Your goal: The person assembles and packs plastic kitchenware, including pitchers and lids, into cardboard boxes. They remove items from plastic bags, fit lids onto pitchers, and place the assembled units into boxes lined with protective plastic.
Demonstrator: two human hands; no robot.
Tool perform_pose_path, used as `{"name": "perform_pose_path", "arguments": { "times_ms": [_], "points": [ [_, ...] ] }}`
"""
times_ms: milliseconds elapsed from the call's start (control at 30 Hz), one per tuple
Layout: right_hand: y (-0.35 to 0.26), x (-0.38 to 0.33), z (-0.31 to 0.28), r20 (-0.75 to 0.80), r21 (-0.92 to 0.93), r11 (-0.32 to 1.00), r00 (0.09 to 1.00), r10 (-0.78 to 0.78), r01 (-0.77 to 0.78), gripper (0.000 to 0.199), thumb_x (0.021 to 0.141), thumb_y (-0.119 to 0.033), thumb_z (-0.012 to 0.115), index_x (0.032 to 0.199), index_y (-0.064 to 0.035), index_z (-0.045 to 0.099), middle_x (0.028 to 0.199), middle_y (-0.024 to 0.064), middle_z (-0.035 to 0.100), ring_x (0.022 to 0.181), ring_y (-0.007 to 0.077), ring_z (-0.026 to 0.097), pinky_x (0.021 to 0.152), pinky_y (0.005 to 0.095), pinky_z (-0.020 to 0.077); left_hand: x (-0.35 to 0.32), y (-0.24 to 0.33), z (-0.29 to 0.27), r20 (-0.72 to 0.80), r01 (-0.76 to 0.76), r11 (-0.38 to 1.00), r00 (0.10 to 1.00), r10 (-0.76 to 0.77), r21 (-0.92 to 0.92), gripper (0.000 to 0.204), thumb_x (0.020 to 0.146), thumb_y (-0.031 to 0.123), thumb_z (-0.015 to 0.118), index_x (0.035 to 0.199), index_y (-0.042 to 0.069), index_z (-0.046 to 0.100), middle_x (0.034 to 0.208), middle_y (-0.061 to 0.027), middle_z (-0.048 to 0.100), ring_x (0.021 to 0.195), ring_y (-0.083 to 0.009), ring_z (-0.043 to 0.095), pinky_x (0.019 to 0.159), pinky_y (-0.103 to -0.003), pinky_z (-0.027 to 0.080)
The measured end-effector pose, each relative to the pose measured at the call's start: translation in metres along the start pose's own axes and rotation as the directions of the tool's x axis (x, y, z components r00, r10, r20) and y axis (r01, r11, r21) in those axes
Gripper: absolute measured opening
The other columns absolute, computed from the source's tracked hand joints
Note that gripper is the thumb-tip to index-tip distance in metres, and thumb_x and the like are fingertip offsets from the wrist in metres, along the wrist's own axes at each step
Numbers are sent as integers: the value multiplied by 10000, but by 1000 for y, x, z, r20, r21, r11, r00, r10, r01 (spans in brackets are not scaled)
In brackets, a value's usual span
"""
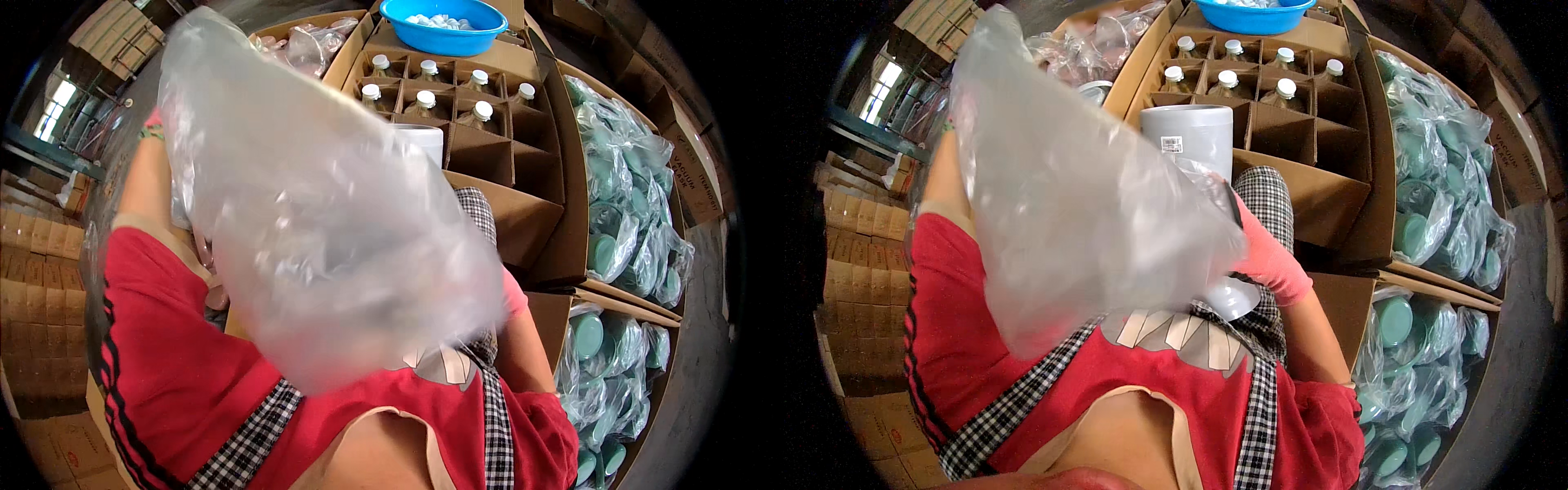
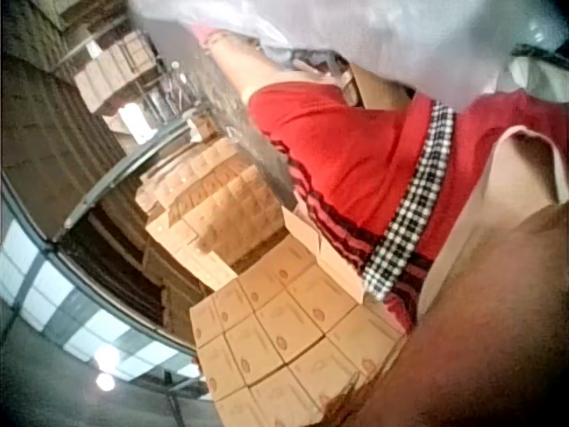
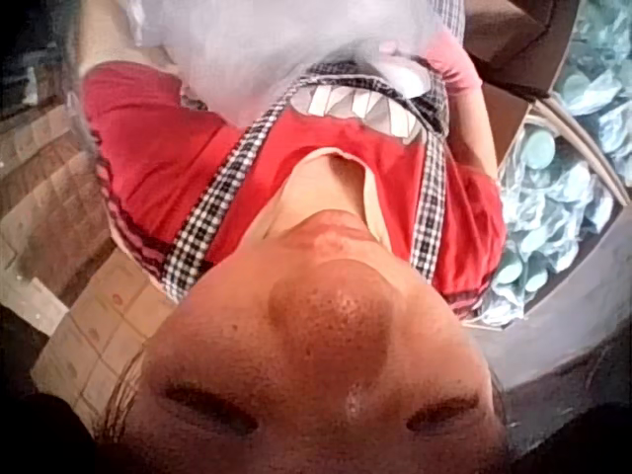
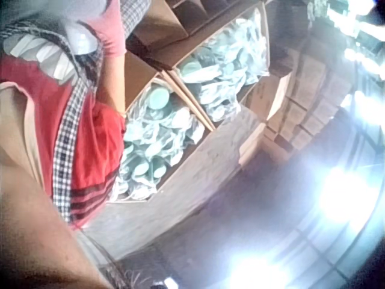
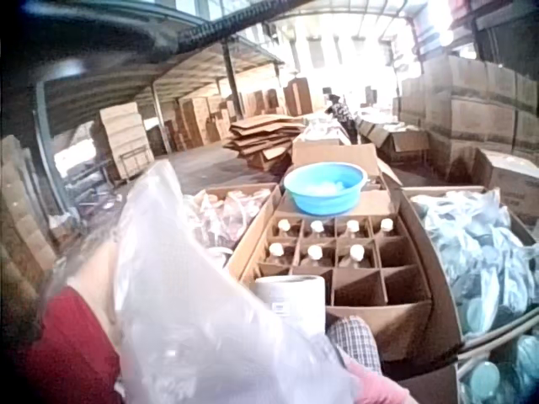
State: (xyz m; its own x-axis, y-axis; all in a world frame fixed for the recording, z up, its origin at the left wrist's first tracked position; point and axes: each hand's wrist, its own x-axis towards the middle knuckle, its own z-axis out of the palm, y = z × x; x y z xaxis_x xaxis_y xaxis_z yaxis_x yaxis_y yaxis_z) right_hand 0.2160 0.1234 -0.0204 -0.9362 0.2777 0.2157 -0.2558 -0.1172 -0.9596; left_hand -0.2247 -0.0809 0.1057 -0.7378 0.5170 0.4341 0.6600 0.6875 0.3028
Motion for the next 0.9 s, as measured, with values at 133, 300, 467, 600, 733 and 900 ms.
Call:
{"name": "perform_pose_path", "arguments": {
  "times_ms": [133, 300, 467, 600, 733, 900],
  "points": [
    [-6, 12, -3, -64, 134, 978, 983, 169, -159, 384, 715, -136, 625, 1050, -12, 485, 964, 46, 534, 852, 105, 490, 755, 249, 403, -62, 17, -2, -254, -112, 988, 964, 82, -107, 131, 679, 88, 499, 796, 33, 474, 791, -66, 465, 718, -192, 467, 688, -329, 402],
    [-3, 24, -3, -173, 180, 948, 940, 294, -263, 246, 770, -182, 572, 931, 4, 553, 814, 32, 578, 741, 78, 514, 674, 223, 425, -214, 101, -58, -563, -553, 833, 688, 458, 1, 100, 654, 64, 508, 744, 32, 476, 750, -70, 458, 681, -197, 464, 662, -331, 406],
    [-7, 56, 8, -36, 29, 964, 963, 266, -265, 342, 753, -216, 596, 1003, 5, 521, 885, 46, 566, 803, 108, 509, 721, 244, 420, -212, 101, -15, 574, -562, 797, 586, 572, -221, 541, 636, 470, 572, 972, 53, 496, 1026, -138, 480, 973, -281, 439, 862, -366, 312],
    [-2, 102, -2, 42, 32, 900, 901, 433, -434, 399, 726, -176, 620, 1051, 0, 469, 966, 82, 536, 869, 142, 524, 773, 261, 422, -132, 12, 58, 308, -654, 753, 733, 607, 72, 468, 738, 328, 498, 1124, 75, 422, 1119, -78, 452, 1044, -237, 396, 908, -354, 285],
    [-3, 172, -25, -131, -220, 974, 988, -87, 57, 333, 743, -90, 512, 1065, -16, 468, 932, 106, 558, 854, 210, 547, 751, 290, 437, -63, 31, 36, -227, -200, 750, 971, 68, -630, 354, 772, 178, 511, 1083, 39, 416, 967, -74, 519, 821, -209, 518, 736, -302, 425],
    [16, 178, -35, -381, -492, 835, 802, -461, 246, 246, 739, -82, 500, 973, -9, 525, 878, 90, 571, 793, 197, 540, 683, 291, 420, -99, 144, 54, -499, -524, 571, 839, 219, -631, 633, 686, 170, 648, 1177, 3, 285, 1106, -169, 417, 1028, -259, 418, 861, -348, 345]
  ]
}}
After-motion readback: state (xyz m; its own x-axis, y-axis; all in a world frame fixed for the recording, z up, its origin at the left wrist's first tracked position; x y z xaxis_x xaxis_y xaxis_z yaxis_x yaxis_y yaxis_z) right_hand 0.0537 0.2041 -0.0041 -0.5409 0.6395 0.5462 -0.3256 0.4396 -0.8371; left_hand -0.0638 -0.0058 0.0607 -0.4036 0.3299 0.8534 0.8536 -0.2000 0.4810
